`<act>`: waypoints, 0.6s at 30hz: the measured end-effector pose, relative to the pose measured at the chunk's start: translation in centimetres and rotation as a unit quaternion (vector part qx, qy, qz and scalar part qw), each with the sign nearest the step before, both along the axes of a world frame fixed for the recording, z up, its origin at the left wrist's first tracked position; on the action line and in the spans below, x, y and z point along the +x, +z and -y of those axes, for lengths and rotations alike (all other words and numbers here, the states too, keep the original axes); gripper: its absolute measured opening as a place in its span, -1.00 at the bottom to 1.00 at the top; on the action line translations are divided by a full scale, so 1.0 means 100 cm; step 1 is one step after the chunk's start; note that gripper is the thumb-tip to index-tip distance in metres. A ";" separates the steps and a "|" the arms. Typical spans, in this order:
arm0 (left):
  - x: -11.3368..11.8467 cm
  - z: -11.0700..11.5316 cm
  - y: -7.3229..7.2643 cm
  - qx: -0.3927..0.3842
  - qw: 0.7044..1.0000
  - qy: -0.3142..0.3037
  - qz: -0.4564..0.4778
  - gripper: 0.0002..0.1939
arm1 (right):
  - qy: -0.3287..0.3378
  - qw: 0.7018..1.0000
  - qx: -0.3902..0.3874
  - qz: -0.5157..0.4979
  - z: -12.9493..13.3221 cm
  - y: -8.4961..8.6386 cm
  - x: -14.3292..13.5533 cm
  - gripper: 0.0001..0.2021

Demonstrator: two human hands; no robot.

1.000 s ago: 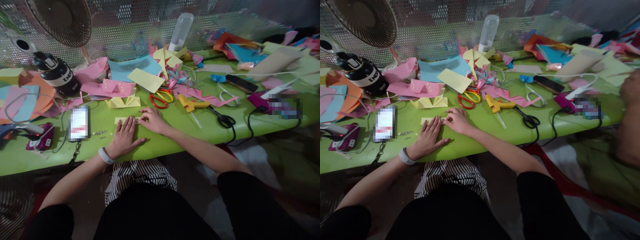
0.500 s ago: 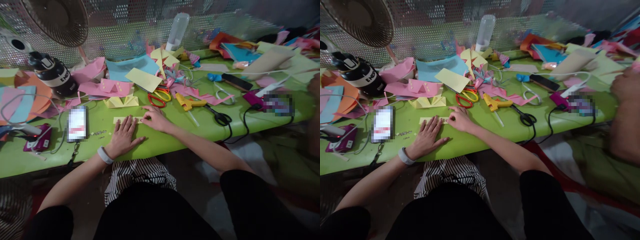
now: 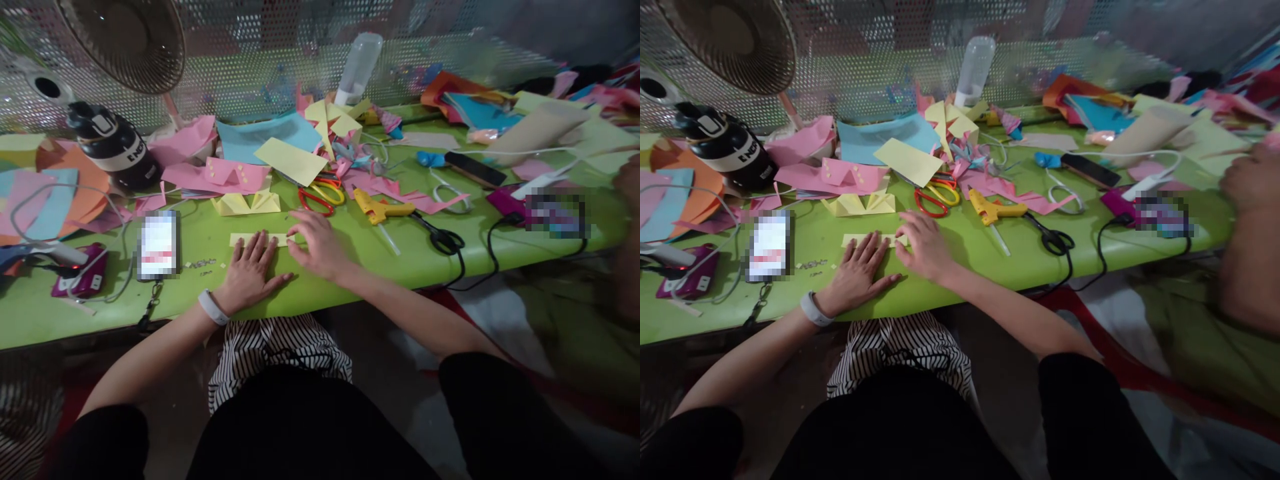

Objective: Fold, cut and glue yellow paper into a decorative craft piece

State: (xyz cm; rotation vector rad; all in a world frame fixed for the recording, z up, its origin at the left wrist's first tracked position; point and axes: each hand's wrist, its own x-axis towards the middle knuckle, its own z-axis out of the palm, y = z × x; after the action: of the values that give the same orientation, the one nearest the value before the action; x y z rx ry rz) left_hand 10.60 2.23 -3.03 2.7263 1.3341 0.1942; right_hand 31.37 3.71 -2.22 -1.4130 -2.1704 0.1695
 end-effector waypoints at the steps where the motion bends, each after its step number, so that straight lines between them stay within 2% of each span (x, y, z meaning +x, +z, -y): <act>1: 0.000 0.000 0.000 -0.003 1.000 -0.002 -0.006 -0.13 | 0.034 0.999 -0.002 0.018 0.006 0.000 -0.005 -0.62; 4: 0.000 0.000 0.002 -0.018 0.999 -0.006 -0.037 -0.18 | 0.103 0.990 -0.045 0.081 0.020 -0.004 -0.017 -0.34; 7: 0.001 0.001 0.006 -0.035 0.997 -0.003 -0.065 -0.17 | 0.112 0.983 -0.077 0.124 0.027 -0.012 -0.019 -0.18; 13: 0.003 0.004 0.013 -0.059 0.995 0.002 -0.078 -0.12 | 0.099 0.981 -0.071 0.153 0.029 -0.015 -0.017 -0.15; 18: 0.002 0.004 0.012 -0.052 0.996 0.022 -0.070 -0.14 | 0.084 0.981 -0.071 0.162 0.032 -0.014 -0.020 -0.16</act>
State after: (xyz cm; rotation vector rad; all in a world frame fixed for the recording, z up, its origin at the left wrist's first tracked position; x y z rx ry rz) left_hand 10.76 1.86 -1.87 2.6676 1.3975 -0.0620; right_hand 29.41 0.53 -3.62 -1.4142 -2.5923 0.1669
